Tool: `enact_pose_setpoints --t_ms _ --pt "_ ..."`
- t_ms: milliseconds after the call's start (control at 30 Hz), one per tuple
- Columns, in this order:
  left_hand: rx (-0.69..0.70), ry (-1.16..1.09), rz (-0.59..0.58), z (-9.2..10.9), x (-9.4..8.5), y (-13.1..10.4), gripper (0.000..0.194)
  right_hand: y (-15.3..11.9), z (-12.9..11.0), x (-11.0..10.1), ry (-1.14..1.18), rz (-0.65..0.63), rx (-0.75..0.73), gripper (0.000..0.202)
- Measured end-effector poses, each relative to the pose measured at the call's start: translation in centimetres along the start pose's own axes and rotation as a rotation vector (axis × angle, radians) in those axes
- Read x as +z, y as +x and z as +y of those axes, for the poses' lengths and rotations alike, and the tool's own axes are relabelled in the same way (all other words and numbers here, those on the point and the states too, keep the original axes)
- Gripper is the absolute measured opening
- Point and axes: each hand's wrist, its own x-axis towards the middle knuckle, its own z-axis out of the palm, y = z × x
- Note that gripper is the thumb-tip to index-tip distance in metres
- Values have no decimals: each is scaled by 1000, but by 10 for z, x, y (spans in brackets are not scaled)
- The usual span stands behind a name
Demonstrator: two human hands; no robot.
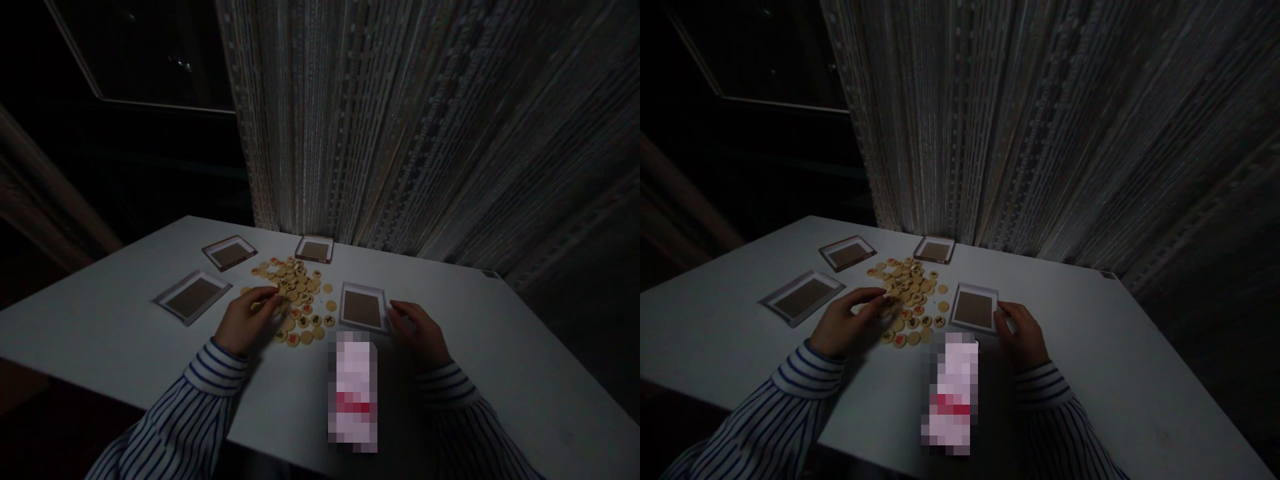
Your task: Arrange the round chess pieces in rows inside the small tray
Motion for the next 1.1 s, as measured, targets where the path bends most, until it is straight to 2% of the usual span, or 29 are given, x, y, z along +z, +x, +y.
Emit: enact_pose_setpoints --t_ms 300,500,733,867,1100 --pt "144 145 -176 -7 -4 38 46 26 -23 -11 9 -91 -151 22" --pt "200 175 -198 -13 5 55 45 54 -47 -10 -29 -192 -275 21" --pt "308 297 -254 -26 5 56 33 82 -66 7 -25 -299 -415 20" --pt "349 350 -255 -30 5 55 32 96 -77 22 -29 -370 -419 21" --pt "469 350 -383 -35 4 49 32 89 -86 51 -139 -590 -433 24"
